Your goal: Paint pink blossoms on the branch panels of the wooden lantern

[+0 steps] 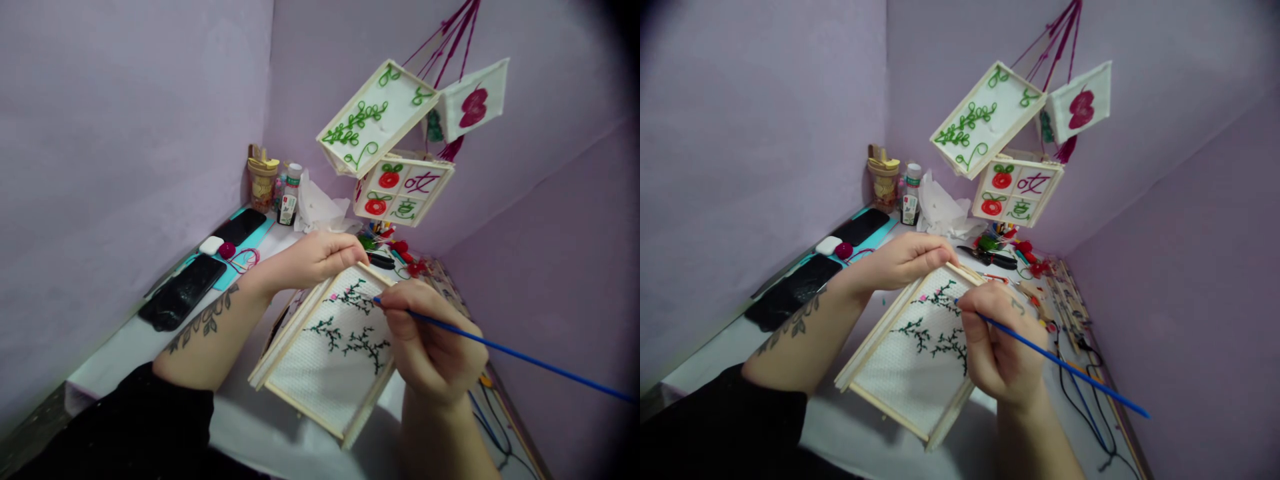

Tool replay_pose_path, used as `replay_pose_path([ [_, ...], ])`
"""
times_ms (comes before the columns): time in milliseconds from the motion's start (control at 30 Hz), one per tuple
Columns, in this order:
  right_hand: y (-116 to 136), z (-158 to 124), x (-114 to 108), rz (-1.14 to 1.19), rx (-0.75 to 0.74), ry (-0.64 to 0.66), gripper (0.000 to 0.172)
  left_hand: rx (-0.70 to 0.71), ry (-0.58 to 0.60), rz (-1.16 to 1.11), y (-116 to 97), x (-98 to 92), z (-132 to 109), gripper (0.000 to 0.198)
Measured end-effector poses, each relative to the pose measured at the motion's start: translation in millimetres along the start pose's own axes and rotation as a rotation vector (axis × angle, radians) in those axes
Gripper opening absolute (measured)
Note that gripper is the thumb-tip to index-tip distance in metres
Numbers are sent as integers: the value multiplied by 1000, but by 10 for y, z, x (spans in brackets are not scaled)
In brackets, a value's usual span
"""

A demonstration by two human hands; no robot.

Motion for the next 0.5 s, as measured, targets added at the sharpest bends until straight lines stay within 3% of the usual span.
replay_pose_path([
  [500,-2,-8,-39,23,11,-88,18,-10,-3,-8,-8,9,8,33],
])
Point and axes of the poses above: each hand's wrist, its own z-axis towards the middle knuckle, its own x-axis out of the palm, y = z × x, the point moved 6 cm from there along z, towards the middle knuckle, and after that the axes turned 14 degrees about x, right-handed, at the moved point
